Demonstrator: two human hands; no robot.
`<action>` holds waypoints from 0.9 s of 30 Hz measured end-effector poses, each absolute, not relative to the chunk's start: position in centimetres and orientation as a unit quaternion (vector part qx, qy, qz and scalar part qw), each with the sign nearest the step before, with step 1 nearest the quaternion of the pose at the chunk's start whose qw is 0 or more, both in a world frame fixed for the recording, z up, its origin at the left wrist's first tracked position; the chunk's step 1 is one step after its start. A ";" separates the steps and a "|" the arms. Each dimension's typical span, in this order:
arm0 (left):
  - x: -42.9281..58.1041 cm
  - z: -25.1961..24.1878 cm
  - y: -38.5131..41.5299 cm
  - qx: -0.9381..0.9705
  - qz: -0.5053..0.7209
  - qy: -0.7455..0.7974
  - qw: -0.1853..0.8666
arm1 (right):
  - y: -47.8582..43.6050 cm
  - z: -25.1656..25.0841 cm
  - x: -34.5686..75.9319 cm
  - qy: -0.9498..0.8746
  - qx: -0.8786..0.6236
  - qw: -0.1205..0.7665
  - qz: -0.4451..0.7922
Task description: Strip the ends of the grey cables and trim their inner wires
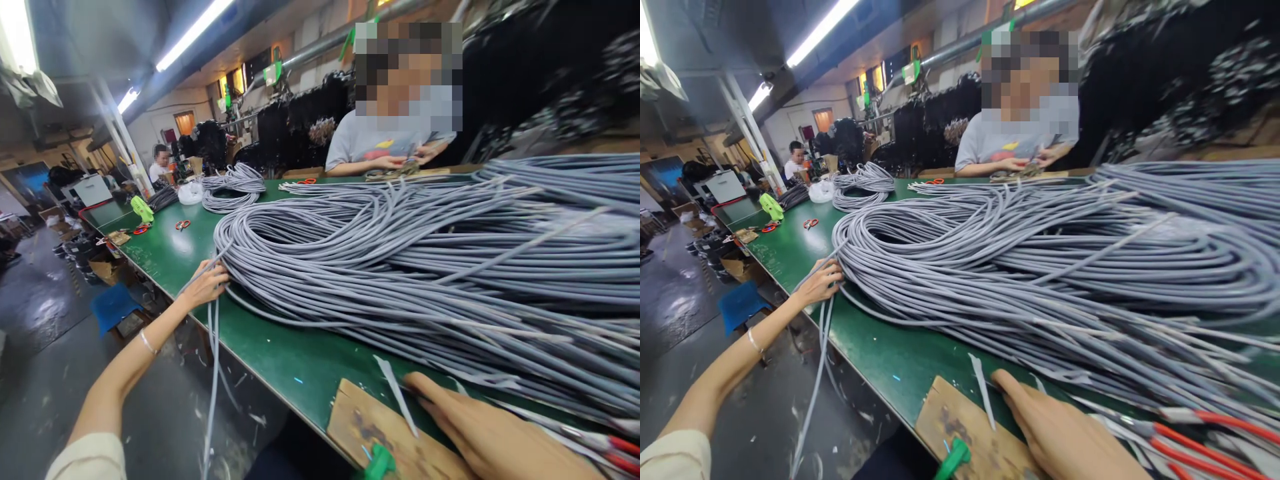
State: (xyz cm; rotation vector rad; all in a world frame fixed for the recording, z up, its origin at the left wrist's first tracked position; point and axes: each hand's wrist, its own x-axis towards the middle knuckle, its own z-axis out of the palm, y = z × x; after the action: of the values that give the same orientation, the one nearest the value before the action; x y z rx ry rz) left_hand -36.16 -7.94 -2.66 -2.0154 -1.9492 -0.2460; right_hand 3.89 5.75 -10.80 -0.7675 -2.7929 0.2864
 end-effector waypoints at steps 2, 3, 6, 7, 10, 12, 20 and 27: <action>-33.9 -2.5 -8.5 -0.740 -0.073 -0.651 0.151 | 5.1 -9.5 3.7 -0.955 -0.270 0.080 0.098; -32.3 -2.6 -8.7 -0.759 -0.068 -0.632 0.143 | 4.8 -8.7 3.5 -0.956 -0.270 0.058 0.101; -26.7 -2.7 -8.4 -0.816 -0.058 -0.565 0.105 | 3.9 -6.5 3.0 -0.953 -0.279 0.038 0.109; -24.8 -2.5 -8.0 -0.829 -0.059 -0.549 0.092 | 3.6 -5.9 3.0 -0.953 -0.277 0.028 0.117; -20.2 -1.0 -5.7 -0.838 -0.105 -0.533 0.049 | 3.3 -4.5 3.2 -0.950 -0.280 0.020 0.135; -18.7 0.4 -3.5 -0.831 -0.177 -0.527 0.010 | 3.5 -4.0 3.7 -0.947 -0.289 0.030 0.141; -16.9 1.7 -0.5 -0.820 -0.292 -0.482 -0.099 | 5.0 -2.5 5.0 -0.846 -0.352 0.280 0.286; -15.7 1.4 -3.3 -0.830 -0.256 -0.477 -0.138 | 2.5 -1.6 3.9 -0.754 -0.299 0.387 0.438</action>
State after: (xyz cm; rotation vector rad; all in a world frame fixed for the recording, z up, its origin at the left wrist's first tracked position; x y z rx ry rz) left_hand -15.71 -3.28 1.43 -2.8626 -1.6442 -0.8840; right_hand 3.92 2.48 -1.60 -0.7609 -1.9204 1.1150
